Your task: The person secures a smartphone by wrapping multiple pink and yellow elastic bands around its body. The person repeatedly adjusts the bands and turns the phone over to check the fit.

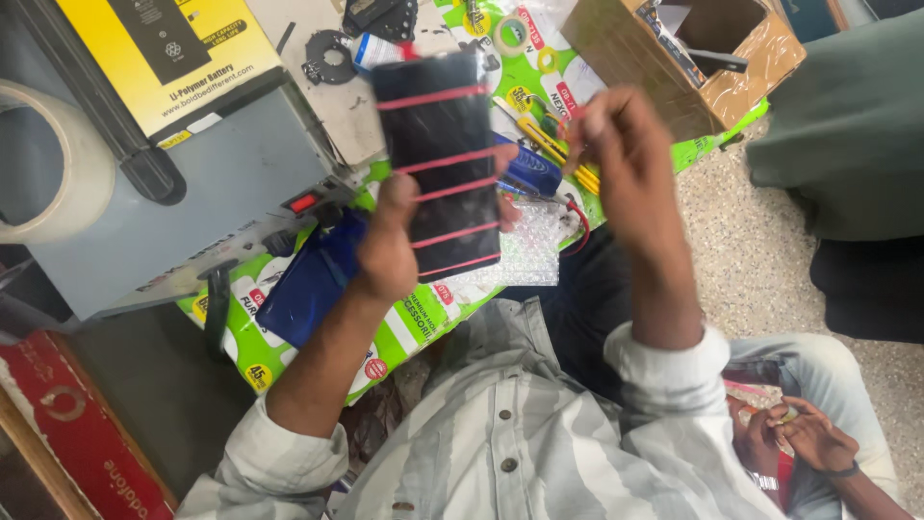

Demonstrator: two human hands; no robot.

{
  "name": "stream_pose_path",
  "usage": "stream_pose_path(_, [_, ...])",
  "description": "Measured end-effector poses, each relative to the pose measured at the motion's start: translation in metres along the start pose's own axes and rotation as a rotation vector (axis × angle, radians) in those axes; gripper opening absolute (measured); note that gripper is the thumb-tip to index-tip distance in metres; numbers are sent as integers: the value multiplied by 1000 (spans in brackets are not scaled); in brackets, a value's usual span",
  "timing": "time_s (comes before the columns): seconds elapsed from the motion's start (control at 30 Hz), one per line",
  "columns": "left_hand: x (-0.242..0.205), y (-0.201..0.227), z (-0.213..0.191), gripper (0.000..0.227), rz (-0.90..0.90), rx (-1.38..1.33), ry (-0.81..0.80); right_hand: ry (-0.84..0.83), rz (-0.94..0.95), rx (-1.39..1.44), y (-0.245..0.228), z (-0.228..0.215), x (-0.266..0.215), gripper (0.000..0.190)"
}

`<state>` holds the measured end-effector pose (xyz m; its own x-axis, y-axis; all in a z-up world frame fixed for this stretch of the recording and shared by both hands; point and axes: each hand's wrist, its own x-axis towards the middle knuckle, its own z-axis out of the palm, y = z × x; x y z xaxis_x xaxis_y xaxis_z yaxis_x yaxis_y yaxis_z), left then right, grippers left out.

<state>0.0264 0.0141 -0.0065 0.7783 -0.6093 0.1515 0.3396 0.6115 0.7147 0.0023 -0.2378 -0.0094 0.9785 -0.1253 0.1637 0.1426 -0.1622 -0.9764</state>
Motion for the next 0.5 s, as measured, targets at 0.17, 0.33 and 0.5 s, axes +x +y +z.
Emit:
stream_pose_path(0.17, [-6,-19,-6,60,-13,251,-150,-61,191,106,-2,44,-38,9])
stream_pose_path(0.33, [-9,-19,-6,59,-65,92,-114,-52,40,7,-6,51,-34,15])
stream_pose_path(0.5, [-13,-18,2,73,-222,-468,-133,-221,361,1072,-28,43,-47,17])
